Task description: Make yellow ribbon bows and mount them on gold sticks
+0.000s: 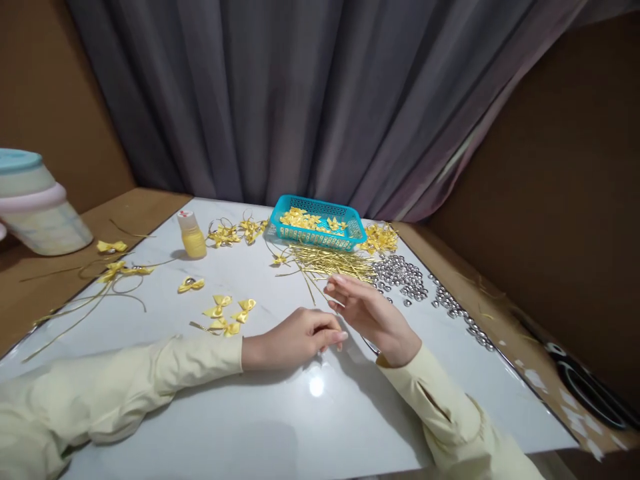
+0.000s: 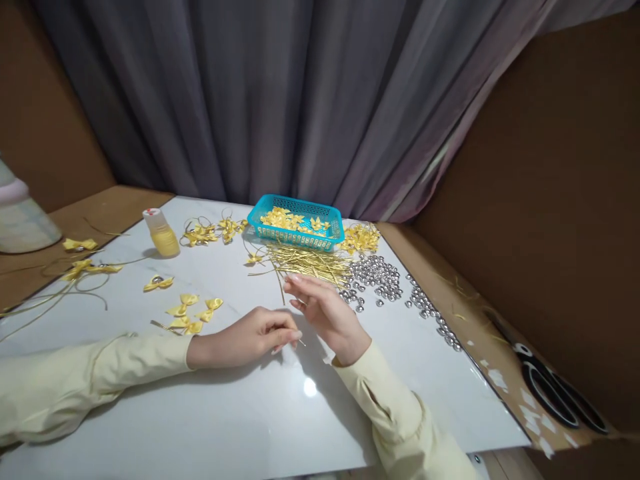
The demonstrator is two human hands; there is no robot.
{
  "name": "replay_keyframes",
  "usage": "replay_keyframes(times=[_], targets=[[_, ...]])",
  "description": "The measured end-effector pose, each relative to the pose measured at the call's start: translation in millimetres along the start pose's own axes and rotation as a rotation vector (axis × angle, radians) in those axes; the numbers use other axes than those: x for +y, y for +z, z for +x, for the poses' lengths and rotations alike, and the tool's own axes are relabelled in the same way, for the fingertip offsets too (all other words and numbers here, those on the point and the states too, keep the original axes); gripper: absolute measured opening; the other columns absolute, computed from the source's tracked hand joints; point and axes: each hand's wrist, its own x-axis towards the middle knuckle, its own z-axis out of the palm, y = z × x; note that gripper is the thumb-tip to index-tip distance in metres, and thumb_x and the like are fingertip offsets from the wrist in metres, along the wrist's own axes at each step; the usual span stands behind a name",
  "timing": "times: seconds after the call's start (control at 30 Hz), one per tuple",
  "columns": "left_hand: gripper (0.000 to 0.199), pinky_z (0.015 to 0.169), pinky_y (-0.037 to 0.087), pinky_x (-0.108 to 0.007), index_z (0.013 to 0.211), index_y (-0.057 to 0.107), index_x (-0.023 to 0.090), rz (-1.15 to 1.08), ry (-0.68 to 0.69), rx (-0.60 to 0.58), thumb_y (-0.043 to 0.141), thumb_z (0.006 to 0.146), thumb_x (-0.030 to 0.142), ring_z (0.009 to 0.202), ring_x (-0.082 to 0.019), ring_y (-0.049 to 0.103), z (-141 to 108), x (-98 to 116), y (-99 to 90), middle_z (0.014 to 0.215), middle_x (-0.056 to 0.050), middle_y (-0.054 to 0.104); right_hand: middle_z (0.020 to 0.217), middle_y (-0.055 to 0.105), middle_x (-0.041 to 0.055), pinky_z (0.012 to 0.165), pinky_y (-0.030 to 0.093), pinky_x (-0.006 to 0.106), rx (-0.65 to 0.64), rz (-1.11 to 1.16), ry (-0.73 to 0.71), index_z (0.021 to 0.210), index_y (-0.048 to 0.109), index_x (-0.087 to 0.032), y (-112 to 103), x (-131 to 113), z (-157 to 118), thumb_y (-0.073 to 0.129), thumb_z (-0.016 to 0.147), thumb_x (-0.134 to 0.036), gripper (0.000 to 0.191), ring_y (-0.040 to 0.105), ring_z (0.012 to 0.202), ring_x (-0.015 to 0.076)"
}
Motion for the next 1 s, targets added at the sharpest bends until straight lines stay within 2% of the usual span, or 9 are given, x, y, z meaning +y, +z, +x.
replay_keyframes(times=[0.1, 0.17, 0.27, 0.37, 0.47, 0.53, 0.6, 0.8, 1.0], targets=[[0.023, 0.06, 0.041, -0.025, 0.072, 0.06, 0.016, 0.049, 0.012, 0.006, 0.049, 0.088, 0.03, 0.061, -0.013, 0.052, -0.9, 1.9, -2.4, 0.064, 0.001, 0.054, 0.078, 0.068, -0.0008, 0.075, 0.043, 0.024, 0.013, 0.007, -0.025, 0.078, 0.072, -0.022, -4.1, -5.8, -0.7, 0.075, 0.071, -0.027, 0.009, 0.06, 0.081, 0.0115], [0.024, 0.077, 0.044, -0.028, 0.074, 0.062, 0.017, 0.103, 0.083, 0.067, 0.05, 0.088, 0.032, 0.084, -0.017, 0.056, 0.8, 6.6, -7.3, 0.086, -0.004, 0.058, 0.084, 0.071, 0.0007, 0.082, 0.043, 0.026, 0.013, -0.041, -0.091, 0.077, 0.073, -0.021, -5.4, -8.1, -2.8, 0.075, 0.071, -0.027, 0.009, 0.061, 0.089, 0.0139], [0.025, 0.094, 0.038, -0.031, 0.076, 0.064, 0.018, 0.151, 0.171, 0.122, 0.051, 0.088, 0.036, 0.112, -0.021, 0.046, 6.9, 18.2, -15.1, 0.114, -0.006, 0.052, 0.099, 0.071, 0.0045, 0.093, 0.04, 0.032, -0.001, -0.169, -0.186, 0.082, 0.074, -0.02, -5.4, -9.7, -7.3, 0.073, 0.071, -0.027, 0.013, 0.059, 0.102, 0.0183], [0.025, 0.081, 0.042, -0.03, 0.077, 0.061, 0.017, 0.077, 0.139, 0.07, 0.048, 0.09, 0.034, 0.09, -0.018, 0.054, 14.9, 29.2, -15.5, 0.09, -0.004, 0.059, 0.105, 0.07, 0.0061, 0.088, 0.043, 0.032, 0.029, -0.233, -0.194, 0.087, 0.075, -0.021, -5.9, -10.6, -9.3, 0.073, 0.072, -0.028, 0.017, 0.06, 0.101, 0.0184], [0.025, 0.071, 0.042, -0.027, 0.077, 0.06, 0.016, -0.038, 0.144, 0.07, 0.047, 0.091, 0.032, 0.074, -0.014, 0.053, 23.1, 32.7, -7.3, 0.076, -0.001, 0.059, 0.091, 0.071, 0.0046, 0.063, 0.048, 0.025, 0.049, -0.172, -0.153, 0.086, 0.074, -0.018, -9.5, -10.5, -7.0, 0.074, 0.071, -0.026, 0.017, 0.063, 0.078, 0.0133], [0.028, 0.068, 0.041, -0.026, 0.072, 0.059, 0.015, -0.075, 0.155, 0.074, 0.046, 0.091, 0.031, 0.069, -0.012, 0.052, 27.7, 30.6, -0.6, 0.072, -0.001, 0.059, 0.082, 0.069, 0.0034, 0.046, 0.043, 0.022, 0.011, -0.1, -0.086, 0.084, 0.073, -0.016, -13.2, -10.3, -4.3, 0.074, 0.071, -0.026, 0.016, 0.06, 0.06, 0.0103], [0.031, 0.064, 0.04, -0.025, 0.066, 0.056, 0.014, -0.063, 0.138, 0.059, 0.046, 0.091, 0.03, 0.062, -0.01, 0.049, 31.0, 26.7, 4.3, 0.065, 0.001, 0.056, 0.079, 0.067, 0.0021, 0.039, 0.041, 0.021, -0.028, -0.046, -0.042, 0.082, 0.071, -0.015, -16.7, -10.5, -1.9, 0.073, 0.072, -0.026, 0.015, 0.058, 0.054, 0.0092], [0.028, 0.056, 0.035, -0.023, 0.066, 0.056, 0.014, -0.013, 0.057, 0.042, 0.048, 0.089, 0.028, 0.052, -0.008, 0.042, 29.0, 14.5, 5.8, 0.054, 0.005, 0.045, 0.072, 0.062, -0.0009, 0.039, 0.045, 0.022, -0.133, 0.031, -0.014, 0.078, 0.066, -0.016, -21.9, -13.7, 0.5, 0.074, 0.07, -0.028, 0.017, 0.057, 0.055, 0.0111], [0.027, 0.054, 0.035, -0.022, 0.067, 0.058, 0.014, -0.009, -0.014, 0.027, 0.049, 0.088, 0.029, 0.052, -0.008, 0.042, 20.0, 8.9, 9.0, 0.054, 0.005, 0.045, 0.059, 0.058, -0.0029, 0.052, 0.043, 0.014, -0.208, 0.05, -0.055, 0.07, 0.065, -0.012, -21.2, -14.4, 0.7, 0.074, 0.073, -0.022, 0.013, 0.049, 0.05, 0.0028]])
